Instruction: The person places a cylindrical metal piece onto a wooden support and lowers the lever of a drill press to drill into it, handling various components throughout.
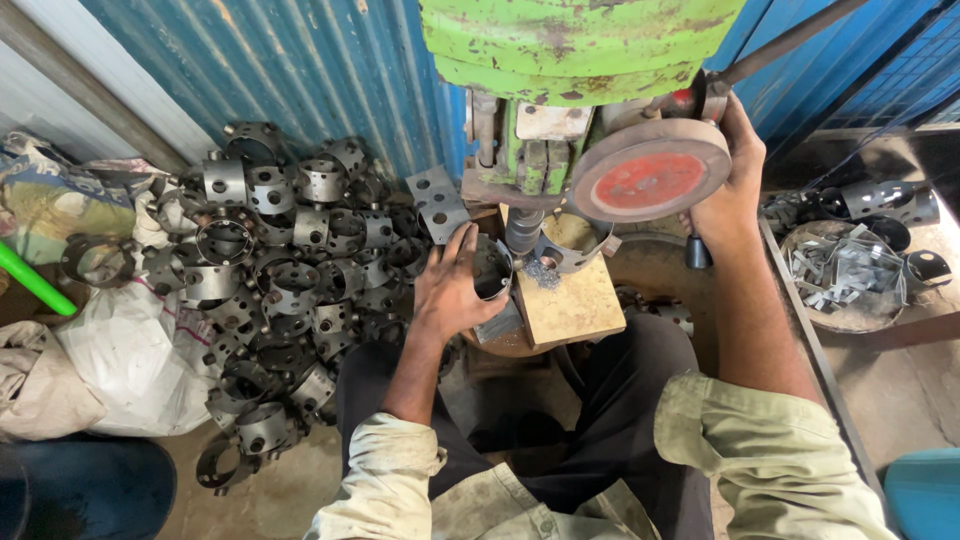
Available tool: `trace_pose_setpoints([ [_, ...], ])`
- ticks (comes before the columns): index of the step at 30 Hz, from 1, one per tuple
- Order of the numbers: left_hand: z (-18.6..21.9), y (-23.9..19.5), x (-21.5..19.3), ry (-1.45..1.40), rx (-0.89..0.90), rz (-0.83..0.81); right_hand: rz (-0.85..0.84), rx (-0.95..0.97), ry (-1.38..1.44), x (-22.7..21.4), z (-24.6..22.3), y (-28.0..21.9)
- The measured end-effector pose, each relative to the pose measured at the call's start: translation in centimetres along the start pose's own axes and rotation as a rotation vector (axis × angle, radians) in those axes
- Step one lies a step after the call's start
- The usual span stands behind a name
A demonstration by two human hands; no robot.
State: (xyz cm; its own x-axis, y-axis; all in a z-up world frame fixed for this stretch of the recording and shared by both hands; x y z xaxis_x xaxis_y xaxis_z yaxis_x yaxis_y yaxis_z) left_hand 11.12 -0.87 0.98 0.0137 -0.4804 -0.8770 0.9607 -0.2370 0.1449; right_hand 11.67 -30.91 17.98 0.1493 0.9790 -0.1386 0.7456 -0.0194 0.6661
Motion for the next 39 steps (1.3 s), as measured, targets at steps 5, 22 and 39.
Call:
trace_pose_setpoints([
  [5,-0.1,0.1,0.4,0.017,-0.022,-0.038,-0.006,-0.017,0.008,-0.1,0.4,0.0],
  [22,-0.4,0.5,1.6,0.073,-0.042,-0.134,0.015,0.020,0.056,0.1,0.9,0.3],
  [39,0.0,0.5,0.9,0.046,-0.024,-0.107,0.014,0.046,0.001,0.0,0.5,0.0],
])
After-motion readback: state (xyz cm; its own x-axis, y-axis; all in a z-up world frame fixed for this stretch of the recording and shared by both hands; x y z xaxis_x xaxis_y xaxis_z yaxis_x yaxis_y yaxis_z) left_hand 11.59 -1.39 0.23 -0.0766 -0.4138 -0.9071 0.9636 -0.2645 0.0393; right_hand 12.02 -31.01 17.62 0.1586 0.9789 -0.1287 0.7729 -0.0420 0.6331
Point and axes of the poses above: each hand's wrist, its own y-axis towards the middle knuckle, its own x-axis out of the palm, z = x × y, the point moved 10 cm from there along y, towards the middle knuckle, and after that the axes turned 1 degree about -z, right-handed, at the moved point
